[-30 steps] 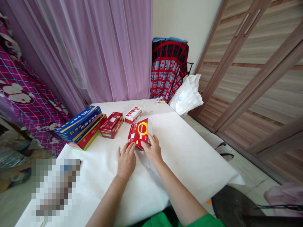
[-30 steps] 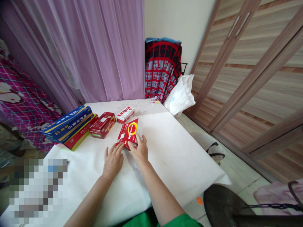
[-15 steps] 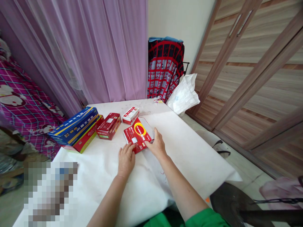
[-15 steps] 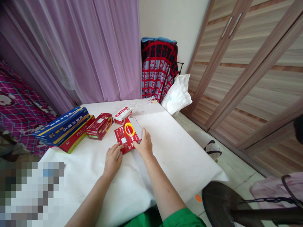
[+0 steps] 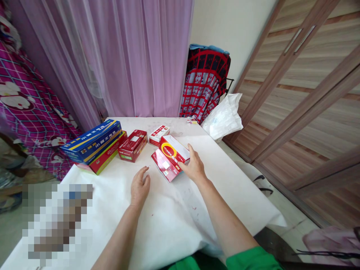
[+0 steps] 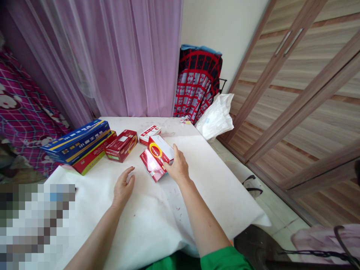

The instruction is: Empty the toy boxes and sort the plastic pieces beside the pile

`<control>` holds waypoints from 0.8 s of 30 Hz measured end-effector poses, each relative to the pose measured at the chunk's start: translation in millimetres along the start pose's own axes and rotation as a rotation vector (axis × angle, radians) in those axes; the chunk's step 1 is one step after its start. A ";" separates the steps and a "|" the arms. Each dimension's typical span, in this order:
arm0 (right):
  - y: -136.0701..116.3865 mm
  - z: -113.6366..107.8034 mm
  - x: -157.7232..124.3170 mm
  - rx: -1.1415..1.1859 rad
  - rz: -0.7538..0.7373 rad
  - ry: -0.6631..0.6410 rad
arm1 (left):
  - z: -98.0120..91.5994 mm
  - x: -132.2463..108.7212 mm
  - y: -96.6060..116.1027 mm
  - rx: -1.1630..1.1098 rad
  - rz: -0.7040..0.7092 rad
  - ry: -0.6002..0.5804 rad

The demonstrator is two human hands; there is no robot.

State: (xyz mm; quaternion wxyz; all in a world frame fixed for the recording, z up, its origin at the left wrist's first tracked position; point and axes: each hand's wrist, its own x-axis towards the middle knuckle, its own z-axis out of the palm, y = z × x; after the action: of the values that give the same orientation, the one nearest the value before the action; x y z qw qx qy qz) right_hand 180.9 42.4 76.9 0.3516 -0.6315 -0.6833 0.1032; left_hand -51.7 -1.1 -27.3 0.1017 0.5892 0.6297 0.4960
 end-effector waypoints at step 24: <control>110.8 -20.8 48.6 1.108 0.869 0.170 | 5.4 0.4 -16.7 0.009 -0.026 0.000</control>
State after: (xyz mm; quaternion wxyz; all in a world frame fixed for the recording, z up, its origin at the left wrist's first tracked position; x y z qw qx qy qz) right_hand 283.4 101.6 44.2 0.6003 -0.5810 -0.1868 0.5169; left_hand -58.8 5.1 -42.2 0.1057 0.5815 0.6394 0.4918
